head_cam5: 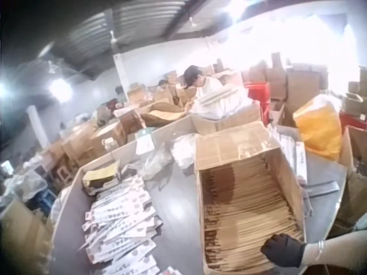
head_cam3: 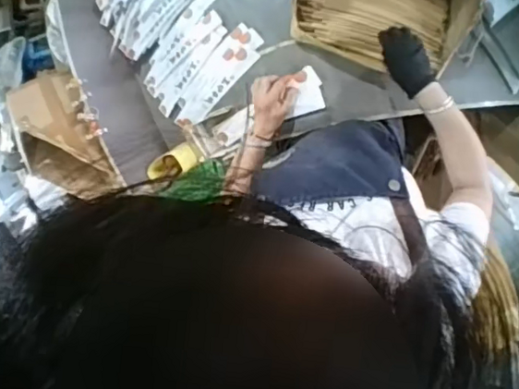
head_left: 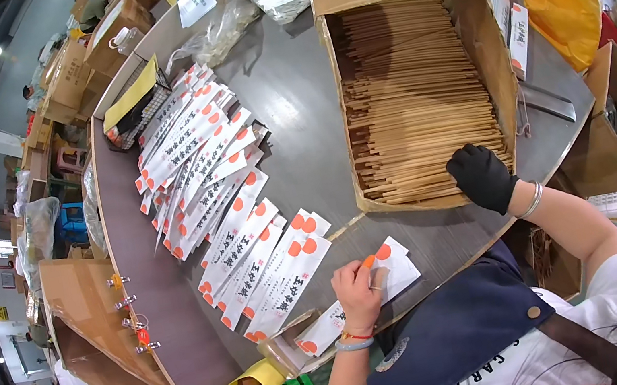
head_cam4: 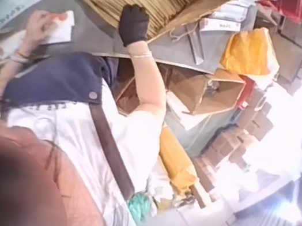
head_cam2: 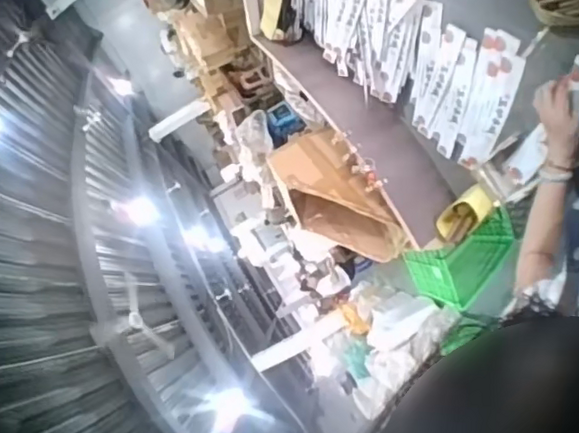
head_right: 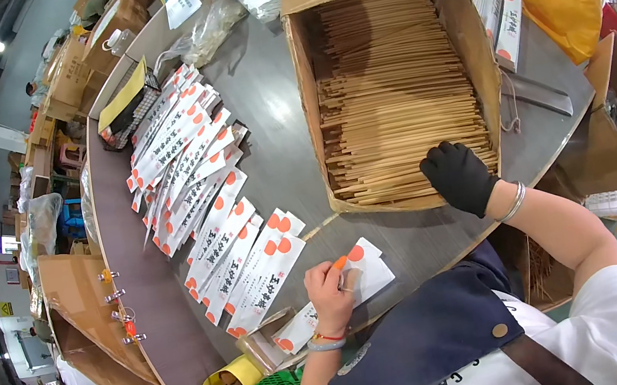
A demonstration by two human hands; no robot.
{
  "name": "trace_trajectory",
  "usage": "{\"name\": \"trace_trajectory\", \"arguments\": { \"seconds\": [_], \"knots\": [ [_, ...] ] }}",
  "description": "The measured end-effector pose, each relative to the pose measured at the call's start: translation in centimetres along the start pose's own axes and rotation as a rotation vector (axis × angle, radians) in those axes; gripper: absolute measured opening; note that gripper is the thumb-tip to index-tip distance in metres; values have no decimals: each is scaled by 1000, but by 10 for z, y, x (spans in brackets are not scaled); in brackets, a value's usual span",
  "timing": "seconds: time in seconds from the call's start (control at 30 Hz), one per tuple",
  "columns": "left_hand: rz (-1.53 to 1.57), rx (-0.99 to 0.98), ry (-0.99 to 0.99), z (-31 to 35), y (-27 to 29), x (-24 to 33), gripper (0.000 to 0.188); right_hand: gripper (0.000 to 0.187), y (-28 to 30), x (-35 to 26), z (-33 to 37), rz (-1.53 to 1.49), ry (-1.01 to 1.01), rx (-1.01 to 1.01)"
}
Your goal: Packaging wooden sticks into paper sleeves.
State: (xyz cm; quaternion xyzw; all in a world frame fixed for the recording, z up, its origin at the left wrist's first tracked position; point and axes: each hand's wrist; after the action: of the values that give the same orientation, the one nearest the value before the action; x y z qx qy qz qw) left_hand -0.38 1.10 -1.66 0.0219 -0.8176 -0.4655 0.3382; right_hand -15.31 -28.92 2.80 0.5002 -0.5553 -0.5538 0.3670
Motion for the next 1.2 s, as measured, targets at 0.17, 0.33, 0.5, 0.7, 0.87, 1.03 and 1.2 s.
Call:
{"name": "trace_trajectory", "arguments": {
  "seconds": [0.17, 0.33, 0.5, 0.7, 0.87, 1.03, 1.2],
  "knots": [
    [127, 9, 13, 0, 3, -1, 25, 20, 31, -9, 3, -185, -125, 72],
    [115, -61, 28, -2, 0, -6, 26, 21, 45, -23, 18, -209, -3, -34],
    [103, 42, 29, -8, 4, 4, 18, 13, 35, -36, 27, -302, 39, -101],
    [230, -94, 31, -6, 8, -3, 13, 14, 41, -42, 25, -367, 120, -86],
    [99, -129, -133, -17, 10, 15, 11, 12, 41, -58, 17, -217, 150, -259],
    [24, -90, -247, -39, 31, 38, 17, 36, 38, -46, 4, -325, 54, -190],
    [2, -135, -418, -57, 33, 56, 20, 55, 52, -106, 0, -1007, 243, -14]
  ]
}}
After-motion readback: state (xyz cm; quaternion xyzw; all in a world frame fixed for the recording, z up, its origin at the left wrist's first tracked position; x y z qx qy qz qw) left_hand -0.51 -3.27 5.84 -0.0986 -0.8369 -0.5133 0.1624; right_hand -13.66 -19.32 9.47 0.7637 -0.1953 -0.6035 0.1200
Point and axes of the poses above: each hand's wrist, its own z-axis away from the middle knuckle, its own y-axis out of the back of the hand, x = y × z, and after that the axes turned 3 degrees about -z, right-handed
